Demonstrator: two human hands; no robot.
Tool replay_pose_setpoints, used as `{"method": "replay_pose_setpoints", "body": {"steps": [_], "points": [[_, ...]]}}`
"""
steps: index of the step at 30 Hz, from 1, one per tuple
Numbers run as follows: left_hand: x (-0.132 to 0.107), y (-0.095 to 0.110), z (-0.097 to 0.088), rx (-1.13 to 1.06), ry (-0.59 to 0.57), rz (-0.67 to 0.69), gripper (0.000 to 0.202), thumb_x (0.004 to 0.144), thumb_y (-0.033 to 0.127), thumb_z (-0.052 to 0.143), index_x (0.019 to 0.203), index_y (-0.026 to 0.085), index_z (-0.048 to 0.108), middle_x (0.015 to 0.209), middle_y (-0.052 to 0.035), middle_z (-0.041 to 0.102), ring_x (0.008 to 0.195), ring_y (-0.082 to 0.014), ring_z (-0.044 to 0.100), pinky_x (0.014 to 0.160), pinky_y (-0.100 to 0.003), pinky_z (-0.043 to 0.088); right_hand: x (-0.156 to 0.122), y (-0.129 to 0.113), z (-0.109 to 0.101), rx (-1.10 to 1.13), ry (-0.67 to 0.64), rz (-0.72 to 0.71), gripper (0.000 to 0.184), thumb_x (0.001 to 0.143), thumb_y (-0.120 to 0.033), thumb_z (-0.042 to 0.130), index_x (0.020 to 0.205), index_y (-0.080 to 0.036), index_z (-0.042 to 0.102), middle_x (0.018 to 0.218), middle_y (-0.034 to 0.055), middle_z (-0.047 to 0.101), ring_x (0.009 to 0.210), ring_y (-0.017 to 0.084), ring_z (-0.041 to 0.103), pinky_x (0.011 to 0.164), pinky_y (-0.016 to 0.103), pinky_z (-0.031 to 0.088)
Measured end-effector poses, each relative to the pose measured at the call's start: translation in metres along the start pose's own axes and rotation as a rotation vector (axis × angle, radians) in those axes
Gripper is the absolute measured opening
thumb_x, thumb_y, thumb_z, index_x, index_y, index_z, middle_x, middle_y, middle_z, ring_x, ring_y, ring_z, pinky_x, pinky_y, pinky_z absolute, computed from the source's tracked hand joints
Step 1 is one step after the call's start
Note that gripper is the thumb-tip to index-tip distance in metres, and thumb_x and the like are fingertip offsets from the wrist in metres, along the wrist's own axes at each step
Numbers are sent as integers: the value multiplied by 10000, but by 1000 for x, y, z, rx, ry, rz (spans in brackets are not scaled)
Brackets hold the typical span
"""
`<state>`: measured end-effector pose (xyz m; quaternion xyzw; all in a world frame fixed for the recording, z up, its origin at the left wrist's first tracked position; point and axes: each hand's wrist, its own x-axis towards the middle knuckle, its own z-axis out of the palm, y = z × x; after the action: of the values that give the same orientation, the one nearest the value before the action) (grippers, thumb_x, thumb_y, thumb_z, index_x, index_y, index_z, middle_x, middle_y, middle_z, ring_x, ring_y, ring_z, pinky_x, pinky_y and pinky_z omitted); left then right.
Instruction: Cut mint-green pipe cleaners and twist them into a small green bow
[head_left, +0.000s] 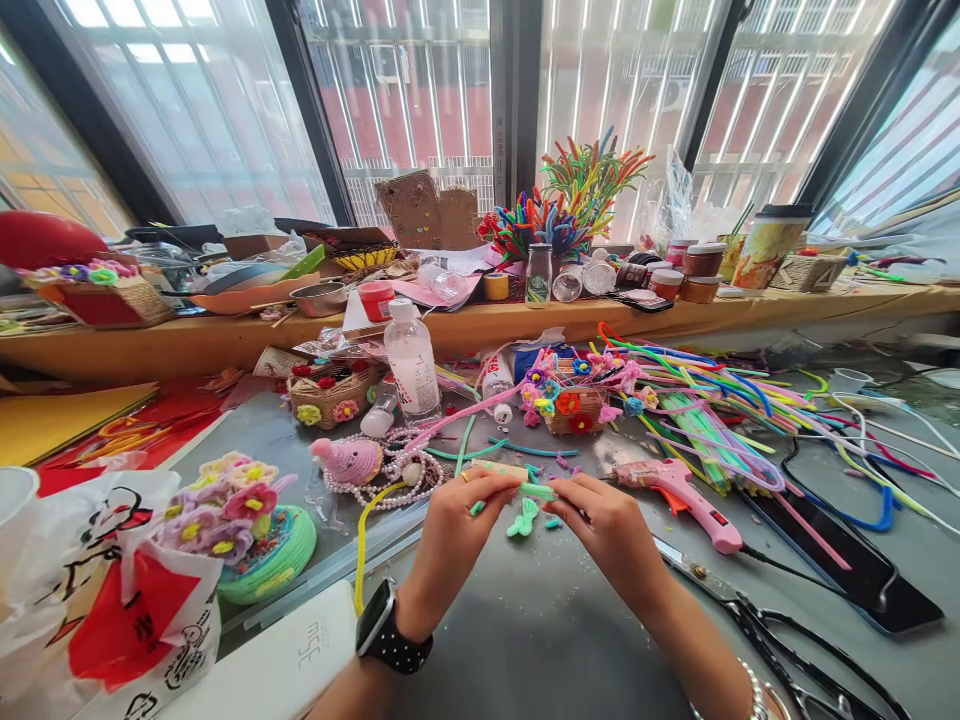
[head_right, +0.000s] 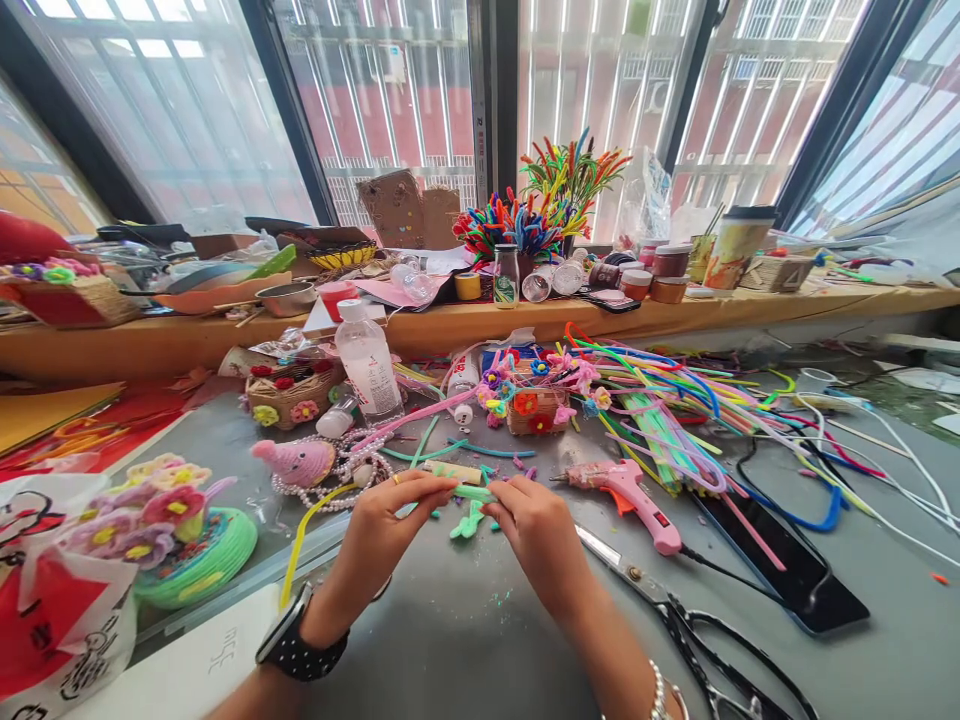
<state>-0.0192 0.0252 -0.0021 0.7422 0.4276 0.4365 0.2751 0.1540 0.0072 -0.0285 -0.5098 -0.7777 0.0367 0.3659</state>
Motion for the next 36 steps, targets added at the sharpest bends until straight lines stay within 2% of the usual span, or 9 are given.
{"method": "replay_pose_setpoints", "body": {"steps": [5, 7, 15, 19, 23, 27, 29, 32, 36], "points": [[5, -2, -2, -379, -155, -437, 225, 690, 313, 590, 827, 162, 685, 761, -49, 690, 717, -179, 616, 655, -271, 487, 0, 2, 2, -16, 0, -20, 196, 828, -215, 461, 902, -145, 628, 718, 59, 622, 661, 177, 586, 603, 264, 467], [6, -3, -2, -465, -178, -546, 247, 652, 330, 622, 805, 148, 688, 716, -46, 687, 686, -173, 614, 640, -268, 482, 0, 3, 1, -26, -6, -34, 191, 823, -196, 465, 915, -145, 624, 735, 61, 621, 673, 179, 584, 601, 268, 468], [6, -2, -3, -404, -273, -555, 228, 598, 313, 671, 737, 133, 683, 621, -16, 635, 599, -116, 530, 583, -221, 409, 1, 5, -3, 25, -36, -21, 211, 799, -127, 476, 939, -177, 625, 816, 69, 623, 741, 184, 572, 663, 291, 466], [7, -4, -5, -470, -339, -609, 263, 582, 324, 684, 760, 131, 669, 656, -21, 639, 605, -106, 523, 577, -212, 394, 3, 1, -8, 221, -94, 61, 239, 763, -101, 503, 947, -207, 614, 866, 48, 615, 750, 166, 576, 654, 275, 472], [7, -3, -6, -489, -329, -589, 241, 598, 322, 674, 749, 135, 665, 633, -8, 625, 594, -97, 512, 586, -212, 395, 4, -4, -12, 483, -171, 104, 231, 756, -180, 542, 983, -194, 586, 890, 48, 606, 741, 139, 584, 596, 219, 481], [6, 0, -4, -444, -306, -532, 216, 615, 304, 661, 749, 133, 659, 652, -12, 633, 605, -109, 528, 595, -224, 406, 4, -6, -9, 466, -150, 120, 157, 803, -261, 495, 852, -184, 622, 794, 41, 637, 707, 145, 580, 611, 232, 454], [5, 0, -2, -426, -327, -496, 209, 631, 288, 649, 772, 134, 650, 710, -26, 649, 647, -127, 556, 620, -234, 422, 3, -6, -7, 433, -111, 146, 194, 828, -257, 450, 781, -179, 622, 707, 30, 633, 656, 141, 569, 605, 233, 438], [2, -1, 2, -328, -294, -381, 176, 679, 272, 605, 795, 142, 631, 763, -41, 657, 704, -153, 586, 650, -250, 447, 1, -5, -4, 430, -78, 207, 232, 838, -290, 420, 764, -168, 603, 611, 14, 588, 553, 123, 530, 530, 213, 421], [-1, -1, 4, -56, -130, -122, 137, 731, 260, 558, 818, 170, 615, 803, -35, 638, 709, -145, 586, 663, -254, 459, 1, -7, -5, 460, -101, 262, 255, 835, -322, 416, 758, -161, 597, 539, -11, 529, 471, 101, 482, 462, 192, 385]]}}
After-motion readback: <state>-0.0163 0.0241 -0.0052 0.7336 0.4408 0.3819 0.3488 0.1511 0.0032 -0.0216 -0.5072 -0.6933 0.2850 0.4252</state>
